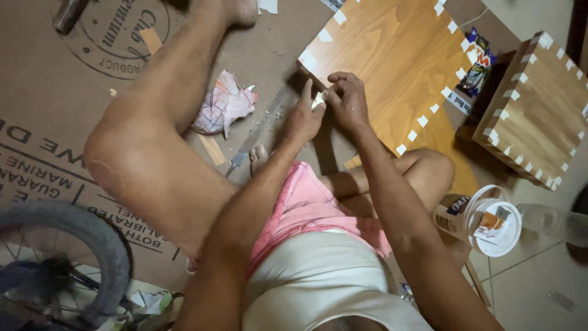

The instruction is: The person sits on the floor and applies white edge banding to the edges of a wooden board. They use a metal ruler to press the banding down and a cloth to wipe the surface. The person also uses a utility knife to trim the excess banding.

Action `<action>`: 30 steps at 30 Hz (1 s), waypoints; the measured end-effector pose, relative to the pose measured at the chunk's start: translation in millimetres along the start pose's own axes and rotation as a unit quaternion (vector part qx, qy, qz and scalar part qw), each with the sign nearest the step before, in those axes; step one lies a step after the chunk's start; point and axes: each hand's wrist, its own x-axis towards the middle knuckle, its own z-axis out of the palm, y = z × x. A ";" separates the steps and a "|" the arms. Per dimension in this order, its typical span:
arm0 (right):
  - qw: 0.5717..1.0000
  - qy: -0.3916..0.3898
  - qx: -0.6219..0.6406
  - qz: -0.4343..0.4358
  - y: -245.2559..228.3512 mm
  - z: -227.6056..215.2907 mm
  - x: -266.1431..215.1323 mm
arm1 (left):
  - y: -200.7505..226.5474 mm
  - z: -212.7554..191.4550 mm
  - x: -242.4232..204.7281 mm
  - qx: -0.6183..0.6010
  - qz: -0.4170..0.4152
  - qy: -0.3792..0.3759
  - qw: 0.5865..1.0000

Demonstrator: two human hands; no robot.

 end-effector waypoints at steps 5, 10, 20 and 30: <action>0.995 0.047 0.020 0.082 -1.5 11.4 14.9 | -13.7 13.6 24.0 -0.073 -0.042 0.036 0.996; 0.987 0.116 -0.110 -0.002 -7.6 13.2 17.3 | -35.0 23.1 32.1 -0.173 -0.181 -0.055 0.967; 0.983 0.092 -0.059 0.150 6.7 5.8 31.6 | -83.3 53.3 40.9 -0.315 -0.092 -0.070 0.942; 0.989 0.080 -0.119 -0.035 -22.4 -7.5 24.6 | -56.2 33.7 49.2 -0.345 -0.185 -0.098 0.915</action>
